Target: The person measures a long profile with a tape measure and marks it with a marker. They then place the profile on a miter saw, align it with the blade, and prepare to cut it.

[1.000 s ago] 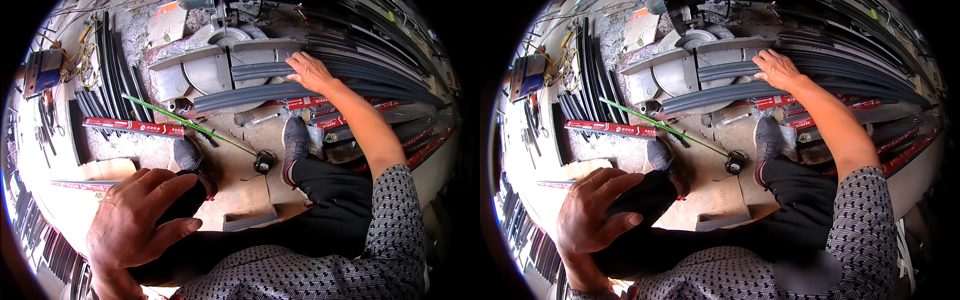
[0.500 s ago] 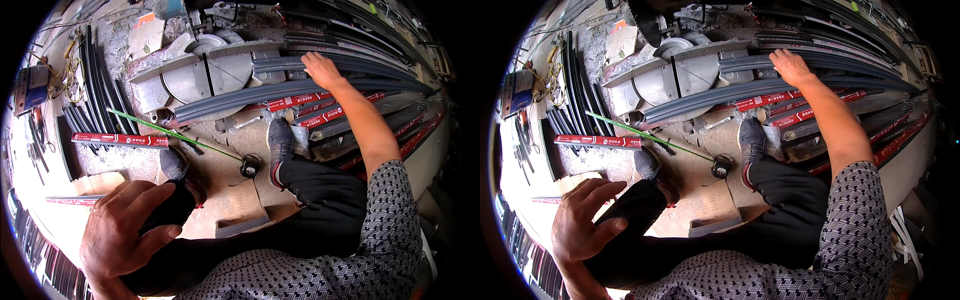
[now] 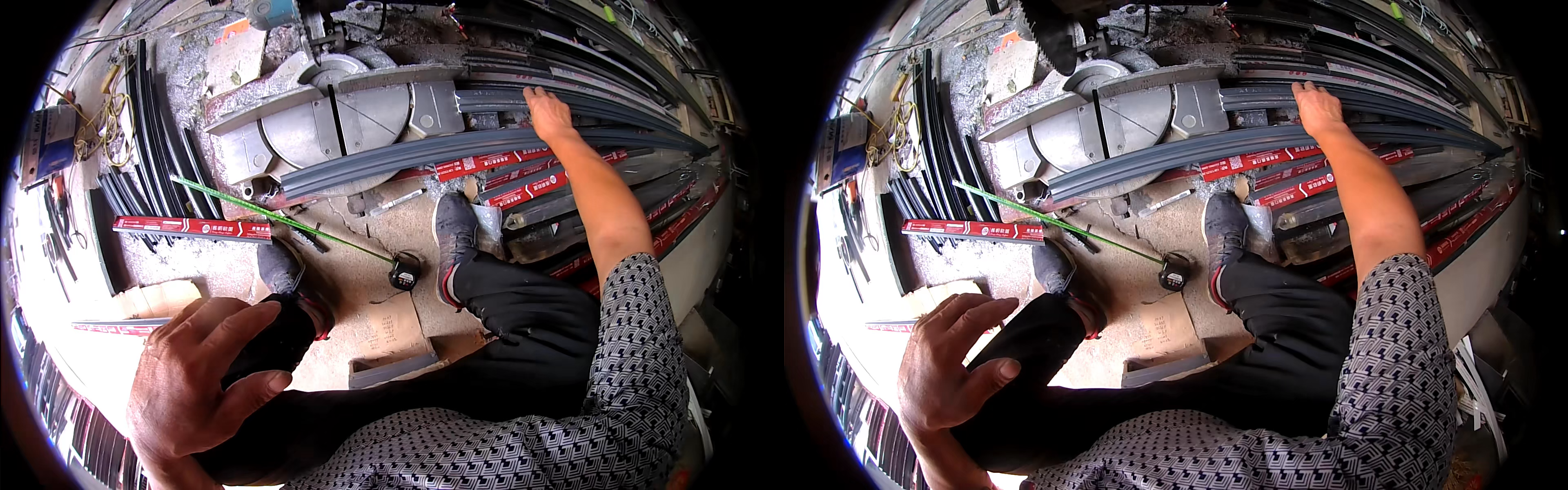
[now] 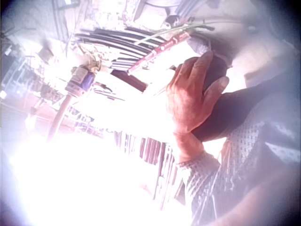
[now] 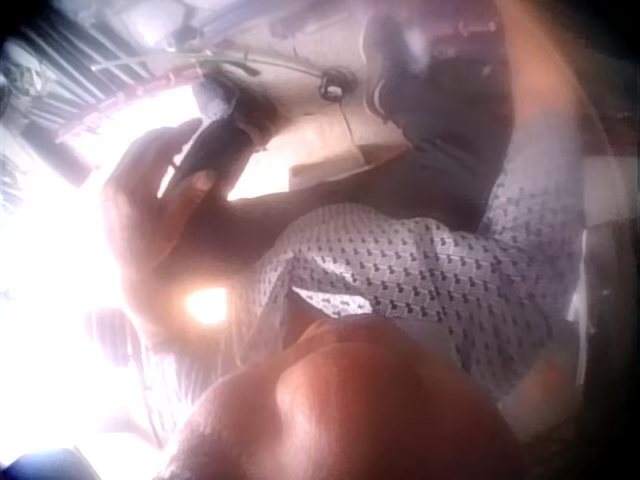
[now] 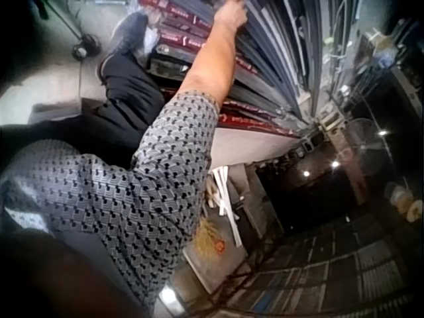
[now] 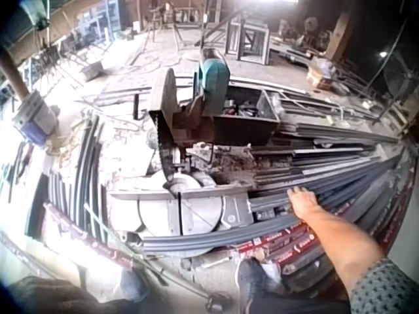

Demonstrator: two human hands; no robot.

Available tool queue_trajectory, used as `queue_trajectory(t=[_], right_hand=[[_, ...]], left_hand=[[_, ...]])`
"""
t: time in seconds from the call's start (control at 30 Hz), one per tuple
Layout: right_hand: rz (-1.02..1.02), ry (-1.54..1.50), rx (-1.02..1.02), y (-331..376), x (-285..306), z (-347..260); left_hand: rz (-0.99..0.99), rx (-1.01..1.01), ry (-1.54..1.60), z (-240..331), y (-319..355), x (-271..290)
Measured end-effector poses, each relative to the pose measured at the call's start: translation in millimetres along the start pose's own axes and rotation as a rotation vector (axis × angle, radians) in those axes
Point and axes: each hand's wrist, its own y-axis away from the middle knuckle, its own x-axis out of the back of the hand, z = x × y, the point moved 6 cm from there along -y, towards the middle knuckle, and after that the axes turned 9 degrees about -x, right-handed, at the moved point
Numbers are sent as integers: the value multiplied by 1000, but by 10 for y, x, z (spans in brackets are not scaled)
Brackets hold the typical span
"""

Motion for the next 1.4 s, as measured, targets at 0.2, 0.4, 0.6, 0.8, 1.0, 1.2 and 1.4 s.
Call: queue_trajectory(t=[0.2,0.4,0.6,0.8,1.0,1.2,1.4], right_hand=[[27,-32,4,-113,-35,-46],[-129,42,-21,-22,-201,98],[-144,-39,25,-51,-156,34],[-129,-173,164,226,52,-223],[35,-437,558,605,417,-902],[-32,-351,705,1037,610,-1410],[-1,-254,679,1091,546,-1516]], left_hand=[[48,-43,-62,20,145,47],[52,-106,-58,9,135,98],[355,-242,-216,364,215,83],[238,-200,-236,326,96,15],[176,-80,-99,47,230,236],[425,-99,-55,-459,459,543],[376,131,67,-1310,399,546]])
